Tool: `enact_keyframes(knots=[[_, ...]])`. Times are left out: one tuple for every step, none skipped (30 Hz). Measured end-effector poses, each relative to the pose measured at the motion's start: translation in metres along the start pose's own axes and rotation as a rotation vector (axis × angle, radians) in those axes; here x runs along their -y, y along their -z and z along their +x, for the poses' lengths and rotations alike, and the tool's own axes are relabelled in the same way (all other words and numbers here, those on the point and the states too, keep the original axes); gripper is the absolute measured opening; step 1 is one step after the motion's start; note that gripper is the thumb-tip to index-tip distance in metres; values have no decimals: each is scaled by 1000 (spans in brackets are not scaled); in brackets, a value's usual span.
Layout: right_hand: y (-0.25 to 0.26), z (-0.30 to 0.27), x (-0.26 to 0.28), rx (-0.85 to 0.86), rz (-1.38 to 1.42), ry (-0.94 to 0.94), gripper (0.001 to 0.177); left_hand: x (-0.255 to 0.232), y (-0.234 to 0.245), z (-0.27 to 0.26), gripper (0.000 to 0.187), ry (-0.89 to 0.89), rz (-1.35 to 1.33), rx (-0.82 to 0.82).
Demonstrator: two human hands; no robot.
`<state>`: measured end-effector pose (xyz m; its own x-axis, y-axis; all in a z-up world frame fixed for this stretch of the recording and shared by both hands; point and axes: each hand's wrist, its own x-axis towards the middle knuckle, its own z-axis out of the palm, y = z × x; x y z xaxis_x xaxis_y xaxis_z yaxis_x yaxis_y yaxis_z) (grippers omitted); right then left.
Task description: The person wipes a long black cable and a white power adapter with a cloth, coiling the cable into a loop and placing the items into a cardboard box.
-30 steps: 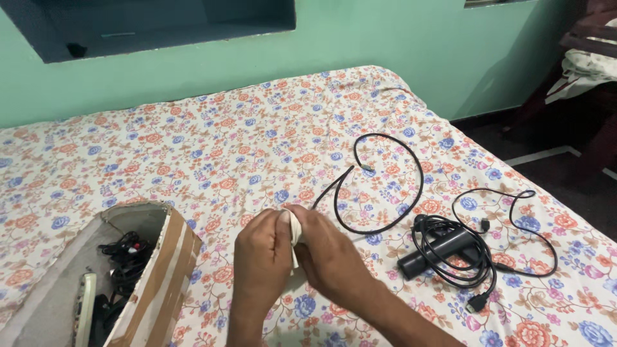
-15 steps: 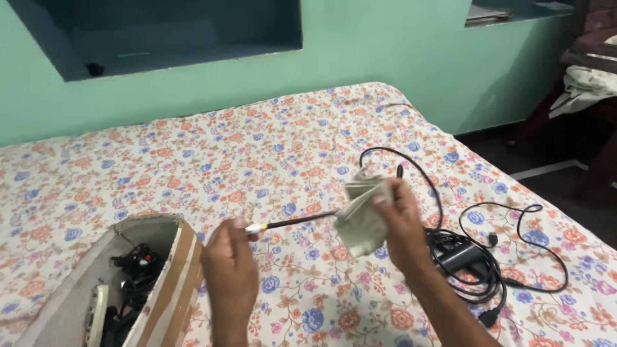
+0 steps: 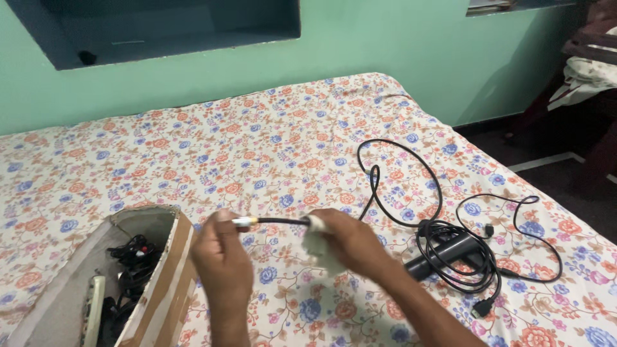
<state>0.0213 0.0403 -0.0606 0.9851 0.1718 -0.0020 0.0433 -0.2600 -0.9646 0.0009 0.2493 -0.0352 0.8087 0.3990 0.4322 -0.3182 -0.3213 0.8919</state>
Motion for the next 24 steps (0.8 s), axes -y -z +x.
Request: enact_keyframes(knots=[[13, 0, 1, 7, 236, -200, 40, 1, 4, 1, 46, -72, 32, -38], [24, -4, 4, -100, 131, -73, 41, 2, 6, 1, 47, -143, 66, -79], [33, -8, 8, -206, 26, 55, 45, 3, 5, 3, 47, -61, 72, -45], [37, -12, 13, -308, -83, 179, 51, 3, 2, 3, 48, 26, 77, -14], [36, -16, 19, -275, -126, 344, 51, 3, -1, 2, 48, 112, 81, 19], [33, -22, 24, -242, -167, 504, 52, 3, -7, -1, 48, 40, 75, 39], [27, -27, 28, -206, -207, 664, 53, 1, -14, -4, 48, -33, 68, 59], [12, -29, 30, -119, 63, 449, 45, 0, -19, -8, 48, -107, 64, 84], [-10, -30, 30, -33, 330, 229, 39, -1, -25, -13, 46, -221, 87, 78], [-24, -33, 28, 54, 592, 0, 38, -2, -30, -20, 45, -332, 110, 73], [-29, -37, 25, -60, 259, 274, 36, -3, -32, -25, 43, -443, 132, 68], [-33, -33, 24, -169, -85, 555, 36, -3, -32, -24, 44, -430, 118, 87], [-34, -30, 22, -279, -438, 827, 39, -4, -31, -23, 44, -417, 104, 107], [-30, -26, 19, -269, -442, 846, 36, -3, -30, -22, 44, -404, 90, 124], [-23, -22, 14, -259, -446, 866, 32, -2, -29, -21, 42, -253, 54, 129], [-15, -18, 8, -253, -450, 881, 28, 0, -28, -19, 41, -101, 17, 140], [-10, -10, 2, -258, -487, 884, 25, 1, -27, -17, 39, 50, -20, 153], [-6, -1, -4, -263, -521, 880, 21, 5, -20, -11, 39, 156, -112, 96], [-2, 3, -12, -267, -556, 875, 17, 7, -10, -3, 39, 261, -202, 38], [5, 3, -19, -299, -579, 876, 21, 9, 5, 0, 41, 243, -228, -42], [15, 2, -25, -331, -602, 878, 24, 9, 21, 4, 42, 224, -253, -121], [20, 5, -27, -366, -625, 888, 28, 6, 31, 9, 43, 196, -79, -148], [17, 7, -28, -356, -641, 871, 25, 1, 37, 12, 43, 167, 95, -174], [12, 9, -28, -349, -659, 855, 21, -5, 37, 13, 38, -128, 339, -251]])
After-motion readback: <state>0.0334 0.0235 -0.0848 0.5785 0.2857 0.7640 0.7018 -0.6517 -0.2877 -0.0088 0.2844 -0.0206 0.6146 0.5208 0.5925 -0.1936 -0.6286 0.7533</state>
